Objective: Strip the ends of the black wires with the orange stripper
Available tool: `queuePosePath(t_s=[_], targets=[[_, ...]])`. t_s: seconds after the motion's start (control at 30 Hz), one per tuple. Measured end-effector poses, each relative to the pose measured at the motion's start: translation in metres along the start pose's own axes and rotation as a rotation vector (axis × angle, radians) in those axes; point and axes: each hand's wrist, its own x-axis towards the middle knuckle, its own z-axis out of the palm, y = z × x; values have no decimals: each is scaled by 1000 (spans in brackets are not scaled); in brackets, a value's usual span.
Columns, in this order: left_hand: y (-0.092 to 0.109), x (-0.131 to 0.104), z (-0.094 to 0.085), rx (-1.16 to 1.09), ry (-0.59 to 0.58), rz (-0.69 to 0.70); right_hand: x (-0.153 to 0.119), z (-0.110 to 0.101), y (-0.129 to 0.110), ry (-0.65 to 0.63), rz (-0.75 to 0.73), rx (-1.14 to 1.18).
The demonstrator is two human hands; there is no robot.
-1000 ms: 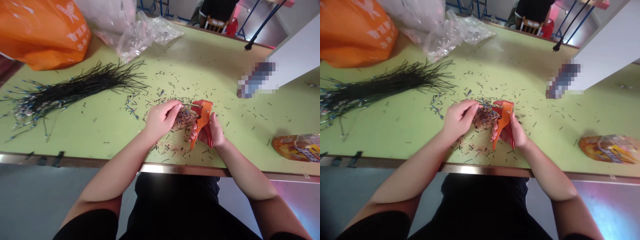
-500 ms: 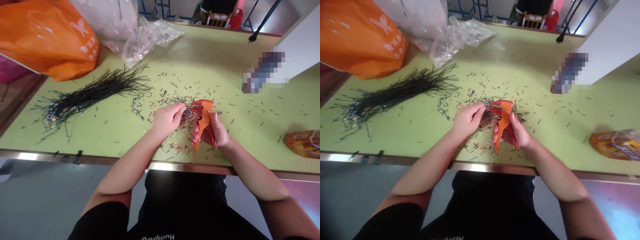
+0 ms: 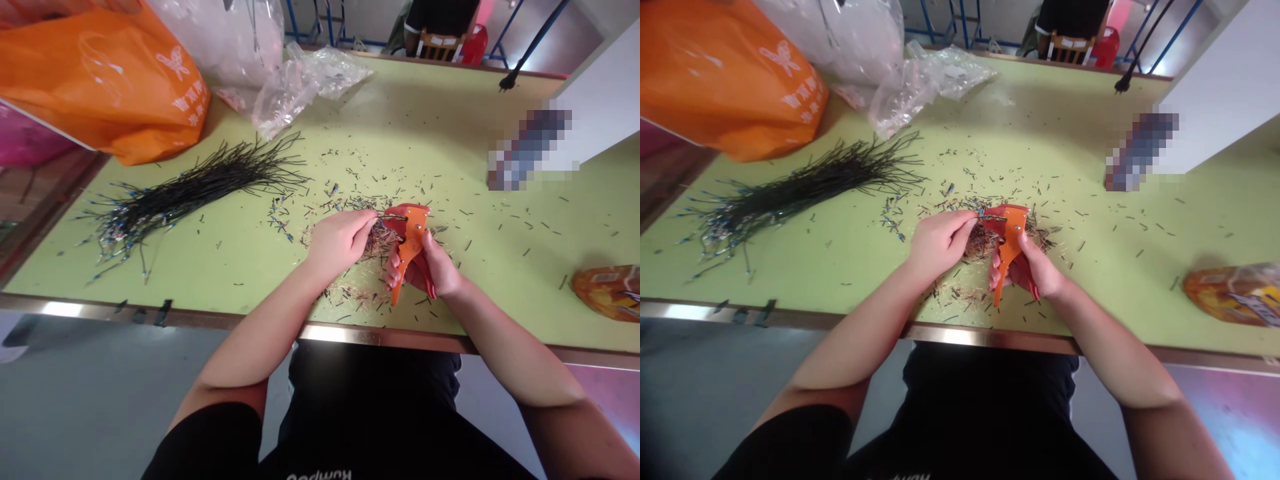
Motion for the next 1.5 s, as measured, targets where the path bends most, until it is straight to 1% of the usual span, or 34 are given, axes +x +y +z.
queuePosePath(t_s=[0.2, 0.43, 0.53, 0.63, 0.7, 0.77, 0.8, 0.83, 0.87, 0.9, 0.93, 0.97, 1.0, 1.03, 1.07, 1.1, 1.13, 1.2, 1.23, 1.27, 1.33, 1.4, 1.5], targets=[[0, 0, 1, 6, -21, -4, 2, 8, 2, 74, -20, -54], [2, -2, 0, 53, -72, -81, 5, 21, 14, 199, -76, -58], [3, -1, -1, 23, -60, -99, 7, 22, 19, 247, -110, -39], [6, 0, -1, -61, -40, -116, 10, 24, 23, 237, -162, -47], [4, 1, 1, -132, -24, -124, 10, 27, 22, 208, -195, -65], [-9, 3, 1, -183, 41, -136, 5, 29, 14, 198, -271, -92], [-22, 4, 0, -199, 109, -150, 1, 28, 6, 227, -357, -95], [-37, 6, -3, -199, 203, -181, -5, 25, -3, 283, -467, -82], [-55, 8, -7, -189, 341, -228, -11, 20, -14, 371, -605, -54], [-73, 10, -11, -168, 489, -280, -16, 13, -26, 492, -744, 12], [-89, 11, -15, -125, 585, -326, -21, 6, -37, 583, -813, 77], [-101, 13, -18, -98, 649, -360, -24, -1, -47, 630, -823, 105], [-108, 14, -20, -90, 654, -363, -25, -7, -52, 673, -839, 123], [-109, 14, -19, -90, 628, -351, -25, -10, -55, 686, -818, 127], [-103, 13, -17, -97, 577, -331, -23, -11, -53, 689, -812, 125], [-92, 12, -13, -104, 511, -306, -19, -10, -49, 682, -803, 117], [-78, 10, -9, -110, 430, -289, -15, -7, -42, 656, -778, 100], [-45, 4, -2, -46, 227, -241, -6, 2, -25, 571, -663, 35], [-30, 2, 0, -14, 169, -209, -2, 6, -17, 524, -593, 2], [-17, 0, 1, 16, 131, -177, 0, 10, -9, 486, -529, -26], [1, -2, 0, 56, 92, -117, 4, 13, 2, 439, -429, -61], [11, -2, -1, 76, 75, -65, 5, 14, 8, 419, -365, -75], [18, -2, -1, 99, 52, -16, 7, 13, 13, 391, -329, -79]])
